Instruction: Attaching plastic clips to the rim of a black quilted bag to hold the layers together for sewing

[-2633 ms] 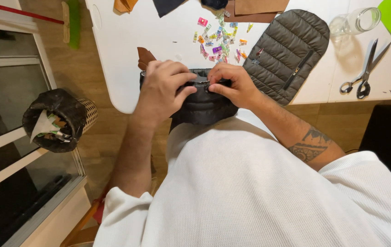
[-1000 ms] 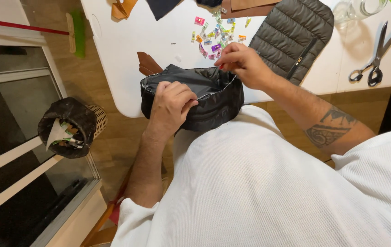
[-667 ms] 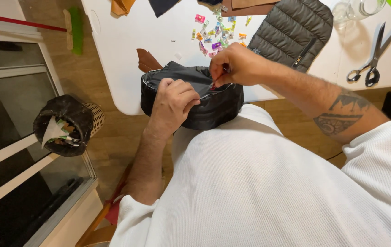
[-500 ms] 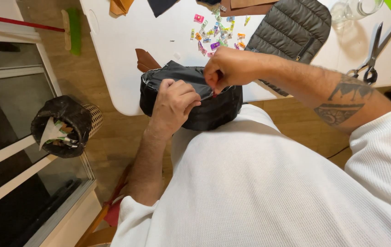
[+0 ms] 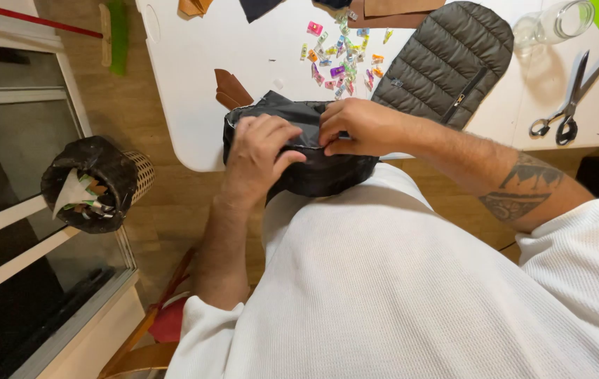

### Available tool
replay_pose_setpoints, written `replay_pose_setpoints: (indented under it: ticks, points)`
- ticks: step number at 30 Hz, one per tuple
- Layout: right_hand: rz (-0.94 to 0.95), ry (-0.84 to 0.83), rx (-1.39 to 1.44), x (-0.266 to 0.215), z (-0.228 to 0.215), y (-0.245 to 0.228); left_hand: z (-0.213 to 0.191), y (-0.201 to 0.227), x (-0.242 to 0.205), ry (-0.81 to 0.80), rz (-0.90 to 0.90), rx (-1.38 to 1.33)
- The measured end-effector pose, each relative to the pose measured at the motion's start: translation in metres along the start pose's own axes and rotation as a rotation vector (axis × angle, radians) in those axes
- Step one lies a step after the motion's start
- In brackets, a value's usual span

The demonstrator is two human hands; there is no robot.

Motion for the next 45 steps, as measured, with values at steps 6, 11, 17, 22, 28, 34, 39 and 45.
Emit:
replay_pose_setpoints:
  ticks: [6,11,17,22,28,34,39,45]
  points:
    - [-0.020,0.121,-0.007,-0.013,-0.015,-0.004,0.000,-0.017,-0.001,-0.065,-0.051,-0.027]
    - [-0.003,0.168,-0.003,-0.027,-0.025,-0.004,0.013,-0.006,0.005,-0.051,-0.036,-0.085]
    - [0.097,0.198,0.148,-0.047,-0.021,0.009,0.036,0.000,0.002,-0.050,0.024,-0.095]
    - [0.614,0.535,-0.021,-0.159,-0.035,0.188,0.028,0.021,0.003,-0.094,0.034,-0.076]
    - [0.401,0.380,-0.832,-0.156,-0.039,0.233,0.023,0.028,0.004,-0.054,0.025,-0.083]
    - [0.305,0.230,-1.047,-0.150,-0.034,0.246,0.024,0.029,0.005,-0.042,0.048,-0.086]
    - [0.555,0.534,-0.649,-0.176,-0.060,0.250,0.039,0.024,0.002,-0.072,0.108,-0.049]
    - [0.525,0.699,0.184,-0.099,-0.059,0.115,0.039,0.028,0.009,-0.092,0.125,-0.050]
Point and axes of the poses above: each hand's wrist, its own x-axis towards the middle knuckle, its own z-axis out of the palm, y = z × x, the point moved 10 cm from there along x, towards the middle knuckle, and after that the axes turned 12 degrees about -z, right-handed, at the moved point
